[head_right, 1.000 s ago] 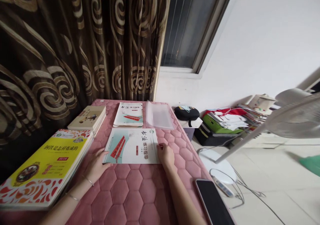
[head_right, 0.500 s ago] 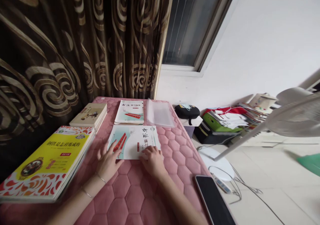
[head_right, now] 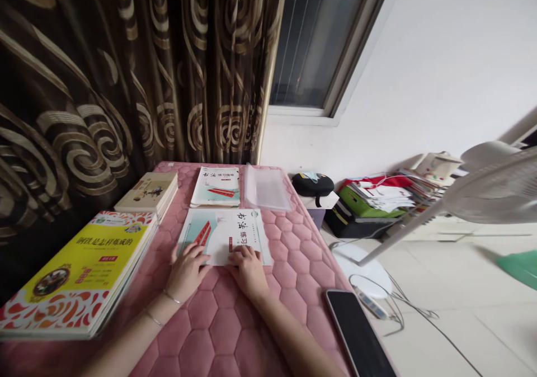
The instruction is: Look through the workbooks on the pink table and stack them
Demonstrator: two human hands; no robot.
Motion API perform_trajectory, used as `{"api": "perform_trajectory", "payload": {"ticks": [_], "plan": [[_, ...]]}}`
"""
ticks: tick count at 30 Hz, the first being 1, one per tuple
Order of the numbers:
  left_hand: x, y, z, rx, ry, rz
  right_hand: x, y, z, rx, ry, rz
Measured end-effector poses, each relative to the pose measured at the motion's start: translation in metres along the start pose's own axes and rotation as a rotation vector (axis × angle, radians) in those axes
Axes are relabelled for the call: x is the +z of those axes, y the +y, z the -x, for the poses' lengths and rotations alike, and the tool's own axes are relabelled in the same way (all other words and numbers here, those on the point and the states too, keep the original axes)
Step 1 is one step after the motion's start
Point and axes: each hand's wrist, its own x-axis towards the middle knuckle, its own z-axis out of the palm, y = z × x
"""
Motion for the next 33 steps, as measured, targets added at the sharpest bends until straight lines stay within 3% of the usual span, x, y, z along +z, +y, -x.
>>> {"api": "perform_trajectory", "payload": {"ticks": [7, 10, 33], "plan": [[-0.027, -0.055, 0.021, -0.165, 0.009, -0.1, -0.029, 0.053, 0.025, 0.164, 0.039, 0.07], [-0.031, -0.068, 0.024, -0.234, -0.007, -0.057, -0.036, 0.071, 0.032, 0.201, 0.046, 0.034], [-0.022, -0.085, 0.029, -0.2, 0.088, 0.08, -0.039, 0.097, 0.038, 0.155, 0.055, -0.212]]}}
